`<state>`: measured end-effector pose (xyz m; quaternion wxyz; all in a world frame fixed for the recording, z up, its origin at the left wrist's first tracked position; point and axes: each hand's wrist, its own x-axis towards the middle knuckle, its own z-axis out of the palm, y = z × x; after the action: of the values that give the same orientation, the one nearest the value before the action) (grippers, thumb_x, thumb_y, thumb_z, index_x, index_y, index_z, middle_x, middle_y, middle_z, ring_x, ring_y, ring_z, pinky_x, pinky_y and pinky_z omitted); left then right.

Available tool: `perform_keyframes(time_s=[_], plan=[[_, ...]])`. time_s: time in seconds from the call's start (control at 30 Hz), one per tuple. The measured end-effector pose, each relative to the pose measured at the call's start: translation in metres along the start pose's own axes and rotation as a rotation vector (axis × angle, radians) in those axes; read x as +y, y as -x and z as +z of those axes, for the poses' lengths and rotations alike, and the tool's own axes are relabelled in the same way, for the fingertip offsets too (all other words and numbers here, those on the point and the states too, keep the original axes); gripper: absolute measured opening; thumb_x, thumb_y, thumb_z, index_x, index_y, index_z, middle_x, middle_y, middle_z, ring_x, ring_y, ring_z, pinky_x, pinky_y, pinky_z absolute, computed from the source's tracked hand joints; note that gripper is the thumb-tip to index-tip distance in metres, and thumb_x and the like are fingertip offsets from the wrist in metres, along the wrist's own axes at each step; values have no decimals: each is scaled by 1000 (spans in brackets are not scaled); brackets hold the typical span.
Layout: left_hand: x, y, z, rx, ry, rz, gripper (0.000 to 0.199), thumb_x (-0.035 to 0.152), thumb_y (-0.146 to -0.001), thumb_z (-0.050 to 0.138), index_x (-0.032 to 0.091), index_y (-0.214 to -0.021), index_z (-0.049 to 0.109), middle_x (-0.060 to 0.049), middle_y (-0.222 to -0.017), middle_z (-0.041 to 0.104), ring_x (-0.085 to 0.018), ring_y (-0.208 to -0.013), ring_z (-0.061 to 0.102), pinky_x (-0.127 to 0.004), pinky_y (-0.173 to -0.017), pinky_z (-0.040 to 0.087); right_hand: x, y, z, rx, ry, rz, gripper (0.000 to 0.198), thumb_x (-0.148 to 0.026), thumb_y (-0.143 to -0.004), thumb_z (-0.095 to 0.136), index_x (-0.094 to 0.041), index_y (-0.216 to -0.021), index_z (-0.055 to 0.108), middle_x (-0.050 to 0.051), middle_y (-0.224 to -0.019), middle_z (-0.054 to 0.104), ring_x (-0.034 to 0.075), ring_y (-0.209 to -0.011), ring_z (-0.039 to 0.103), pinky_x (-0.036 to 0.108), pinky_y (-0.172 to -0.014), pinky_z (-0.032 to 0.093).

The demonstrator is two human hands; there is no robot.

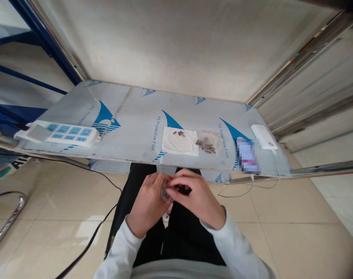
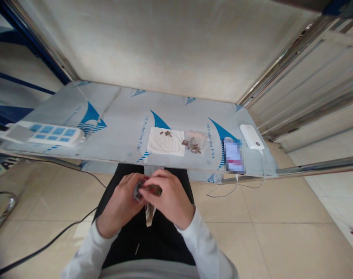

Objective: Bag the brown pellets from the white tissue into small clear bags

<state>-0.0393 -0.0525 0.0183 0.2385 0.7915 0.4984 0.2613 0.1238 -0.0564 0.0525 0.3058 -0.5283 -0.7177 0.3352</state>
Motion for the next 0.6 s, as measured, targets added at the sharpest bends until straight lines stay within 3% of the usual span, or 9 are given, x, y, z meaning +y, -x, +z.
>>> perform_keyframes(time_s=[0.07, 0.13, 0.23, 0.3, 0.43, 0.6], plan=[[-5, 2, 1, 78, 15, -71, 11, 25, -78, 62, 21, -86, 56, -4, -84, 65, -20, -82, 62, -33, -74, 49, 21, -26, -14, 161, -9, -12, 10, -27, -83, 62, -20, -82, 68, 4, -89, 65, 13, -77, 62, 24, -63, 47], [-9, 4, 1, 104, 44, -120, 15, 32, -79, 63, 21, -85, 56, -3, -82, 64, -19, -79, 62, -32, -72, 49, 54, -62, -27, 278, 84, 27, 10, -23, -83, 60, -18, -85, 68, 4, -88, 66, 12, -70, 61, 25, -64, 49], [-12, 8, 3, 76, 85, -131, 14, 30, -78, 64, 22, -87, 57, -2, -84, 65, -19, -80, 63, -31, -73, 50, 102, -117, -35, 229, 386, 190, 18, -14, -78, 61, -15, -95, 68, 7, -96, 67, 12, -71, 62, 27, -73, 50], [-13, 9, 5, 65, 95, -127, 14, 29, -78, 65, 22, -88, 58, -2, -86, 66, -19, -83, 63, -31, -76, 50, 123, -142, -34, 200, 451, 210, 21, -10, -76, 61, -13, -95, 68, 9, -97, 67, 15, -79, 62, 29, -81, 48], [-17, 9, 4, 80, 92, -159, 14, 27, -77, 65, 22, -87, 58, -2, -86, 67, -18, -83, 63, -31, -76, 49, 134, -156, -23, 172, 490, 213, 19, -8, -76, 59, -14, -91, 69, 9, -91, 69, 17, -87, 62, 30, -85, 45], [-26, 9, 2, 82, 90, -192, 13, 26, -77, 64, 21, -88, 58, -2, -84, 67, -18, -80, 62, -31, -75, 49, 138, -157, -20, 197, 458, 224, 20, -6, -74, 58, -14, -90, 69, 8, -86, 71, 16, -81, 64, 29, -81, 47]])
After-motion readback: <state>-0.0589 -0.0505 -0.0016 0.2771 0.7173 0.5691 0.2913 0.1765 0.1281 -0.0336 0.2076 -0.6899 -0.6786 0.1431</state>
